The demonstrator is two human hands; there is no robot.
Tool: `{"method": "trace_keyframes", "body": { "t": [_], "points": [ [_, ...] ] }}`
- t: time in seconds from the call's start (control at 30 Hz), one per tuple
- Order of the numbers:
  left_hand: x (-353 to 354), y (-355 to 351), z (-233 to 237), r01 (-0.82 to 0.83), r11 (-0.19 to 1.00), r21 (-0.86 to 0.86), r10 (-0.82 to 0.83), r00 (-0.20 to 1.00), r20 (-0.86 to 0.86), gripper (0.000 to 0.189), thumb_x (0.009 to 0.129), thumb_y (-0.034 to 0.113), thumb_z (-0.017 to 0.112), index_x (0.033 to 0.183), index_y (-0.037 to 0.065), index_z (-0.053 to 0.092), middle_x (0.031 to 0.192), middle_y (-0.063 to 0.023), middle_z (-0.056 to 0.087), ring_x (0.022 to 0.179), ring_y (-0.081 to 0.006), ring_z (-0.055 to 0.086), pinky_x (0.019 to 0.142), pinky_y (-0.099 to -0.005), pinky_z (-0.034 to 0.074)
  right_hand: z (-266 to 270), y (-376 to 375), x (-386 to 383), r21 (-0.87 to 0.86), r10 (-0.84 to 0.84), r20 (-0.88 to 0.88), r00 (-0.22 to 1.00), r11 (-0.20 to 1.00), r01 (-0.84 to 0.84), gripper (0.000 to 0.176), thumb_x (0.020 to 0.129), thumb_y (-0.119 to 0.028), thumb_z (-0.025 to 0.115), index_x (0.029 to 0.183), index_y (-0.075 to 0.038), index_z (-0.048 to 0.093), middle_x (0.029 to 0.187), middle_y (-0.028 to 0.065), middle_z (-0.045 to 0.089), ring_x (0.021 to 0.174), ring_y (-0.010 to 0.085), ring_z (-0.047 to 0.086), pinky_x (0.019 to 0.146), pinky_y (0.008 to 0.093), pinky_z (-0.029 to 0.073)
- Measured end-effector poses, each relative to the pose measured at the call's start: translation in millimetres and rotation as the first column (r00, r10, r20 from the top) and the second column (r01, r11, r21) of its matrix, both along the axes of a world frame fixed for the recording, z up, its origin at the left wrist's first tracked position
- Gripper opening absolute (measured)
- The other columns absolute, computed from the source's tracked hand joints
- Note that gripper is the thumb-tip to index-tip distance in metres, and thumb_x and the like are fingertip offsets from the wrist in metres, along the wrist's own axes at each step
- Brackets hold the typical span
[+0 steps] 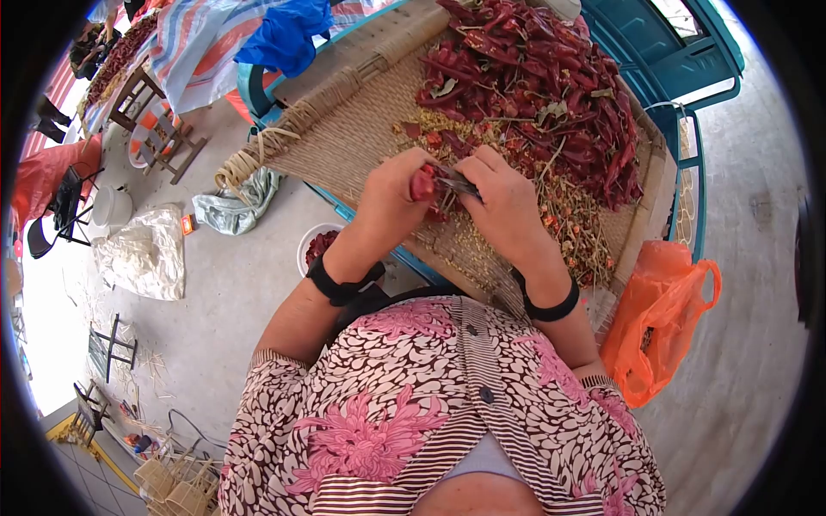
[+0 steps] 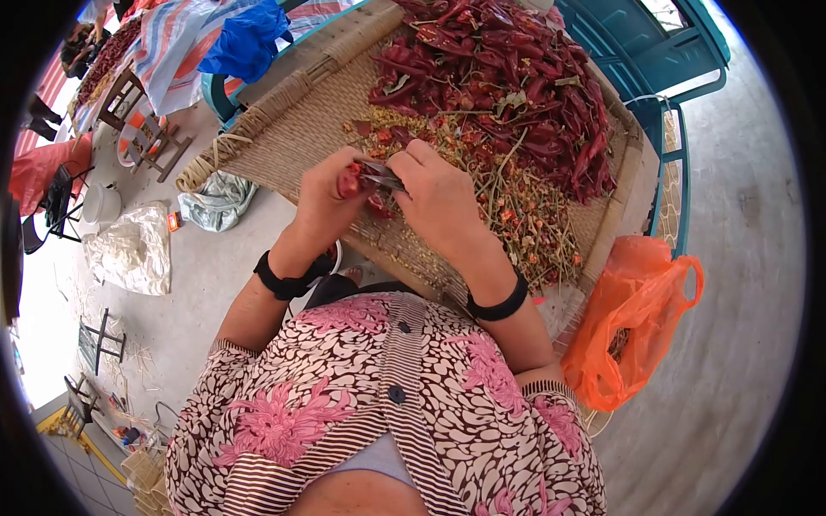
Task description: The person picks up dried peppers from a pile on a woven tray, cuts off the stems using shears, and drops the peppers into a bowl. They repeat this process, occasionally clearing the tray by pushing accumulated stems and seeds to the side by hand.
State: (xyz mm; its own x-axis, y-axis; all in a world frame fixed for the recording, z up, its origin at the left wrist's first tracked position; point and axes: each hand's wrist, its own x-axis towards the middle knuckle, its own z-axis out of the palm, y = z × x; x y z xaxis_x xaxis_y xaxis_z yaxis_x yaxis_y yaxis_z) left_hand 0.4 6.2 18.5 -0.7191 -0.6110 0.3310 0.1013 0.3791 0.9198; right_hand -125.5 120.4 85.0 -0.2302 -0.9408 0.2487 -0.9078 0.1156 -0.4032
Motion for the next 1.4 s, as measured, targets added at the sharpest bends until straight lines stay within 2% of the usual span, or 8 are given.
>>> {"method": "trace_keyframes", "body": {
  "t": [0.07, 0.13, 0.37, 0.63, 1.0, 1.1, 1.23, 1.4],
  "points": [
    [3, 4, 9, 0.065, 0.86, 0.506, -0.057, 0.998, -0.033, 0.013, 0.081, -0.004, 0.059, 0.093, 0.002, 0.06, 0.079, -0.0076, 0.064, 0.074, -0.0207, 0.064, 0.065, -0.0315, 0.051, -2, 1, -1, -0.027, 0.026, 0.13, 0.991, 0.999, -0.023, 0.017, 0.078, -0.004, 0.066, 0.094, -0.005, 0.06, 0.086, 0.0092, 0.052, 0.076, 0.0289, 0.058, 0.064, 0.0367, 0.047],
    [7, -1, 7, 0.22, 0.675, 0.704, -0.148, 0.976, -0.163, 0.007, 0.085, 0.0, 0.058, 0.091, 0.001, 0.06, 0.077, -0.0063, 0.063, 0.073, -0.0172, 0.063, 0.065, -0.0297, 0.051, -4, 0, -5, -0.062, 0.066, 0.362, 0.93, 0.997, -0.046, 0.013, 0.082, -0.007, 0.067, 0.094, -0.004, 0.061, 0.084, 0.0064, 0.052, 0.073, 0.0223, 0.057, 0.062, 0.0322, 0.046],
    [11, -8, -16, 0.493, 0.232, 0.839, -0.103, 0.87, -0.483, 0.013, 0.087, 0.01, 0.056, 0.09, -0.003, 0.06, 0.083, -0.0096, 0.064, 0.075, -0.0185, 0.062, 0.073, -0.0323, 0.05, 3, 6, -16, -0.073, -0.004, 0.945, 0.328, 0.972, 0.223, 0.016, 0.094, -0.021, 0.061, 0.093, -0.006, 0.064, 0.069, -0.0018, 0.054, 0.05, 0.0038, 0.044, 0.045, 0.0186, 0.033],
    [11, -1, 15, 0.332, 0.555, 0.763, -0.016, 0.921, -0.389, 0.016, 0.086, 0.009, 0.06, 0.097, -0.002, 0.06, 0.101, -0.0108, 0.065, 0.086, -0.0143, 0.06, 0.078, -0.0308, 0.048, 3, 5, -39, -0.234, 0.251, 0.968, 0.005, 0.895, 0.379, 0.016, 0.097, -0.021, 0.056, 0.102, -0.006, 0.059, 0.086, 0.0002, 0.056, 0.063, 0.0075, 0.051, 0.045, 0.0201, 0.039],
    [1, 20, 19, 0.347, 0.588, 0.731, -0.209, 0.938, -0.277, 0.023, 0.084, -0.001, 0.064, 0.104, 0.007, 0.056, 0.096, 0.0011, 0.06, 0.088, -0.0062, 0.055, 0.078, -0.0227, 0.045, 14, 3, -16, -0.22, 0.112, 0.948, 0.297, 0.905, 0.365, 0.022, 0.09, -0.017, 0.067, 0.107, -0.005, 0.059, 0.083, -0.0015, 0.056, 0.057, 0.0044, 0.049, 0.044, 0.0198, 0.035],
    [3, 19, 22, 0.341, 0.641, 0.688, -0.18, 0.938, -0.297, 0.022, 0.085, 0.001, 0.063, 0.104, 0.007, 0.054, 0.084, 0.0026, 0.058, 0.067, -0.0034, 0.054, 0.05, -0.0206, 0.048, 23, 11, -15, -0.048, -0.031, 0.963, 0.268, 0.957, 0.285, 0.023, 0.087, -0.016, 0.071, 0.104, -0.004, 0.061, 0.08, -0.0022, 0.056, 0.054, 0.0038, 0.044, 0.045, 0.0193, 0.031],
    [2, 20, 22, 0.298, 0.665, 0.684, -0.153, 0.952, -0.266, 0.027, 0.083, 0.001, 0.062, 0.107, 0.008, 0.053, 0.083, 0.0027, 0.056, 0.066, -0.0035, 0.053, 0.05, -0.0206, 0.048, 32, 17, -12, 0.111, -0.168, 0.93, 0.326, 0.976, 0.186, 0.02, 0.085, -0.014, 0.072, 0.099, -0.003, 0.064, 0.077, -0.0036, 0.056, 0.057, 0.0039, 0.044, 0.049, 0.0195, 0.034],
    [3, 17, 24, 0.349, 0.64, 0.685, -0.269, 0.936, -0.226, 0.037, 0.081, 0.001, 0.064, 0.114, 0.007, 0.05, 0.098, 0.0011, 0.057, 0.087, -0.0052, 0.055, 0.072, -0.0226, 0.047, 26, 18, -8, 0.006, -0.088, 0.605, 0.791, 0.994, 0.106, 0.022, 0.082, -0.01, 0.072, 0.101, -0.004, 0.063, 0.082, 0.0019, 0.06, 0.066, 0.0118, 0.054, 0.059, 0.0265, 0.043]
  ]
}}
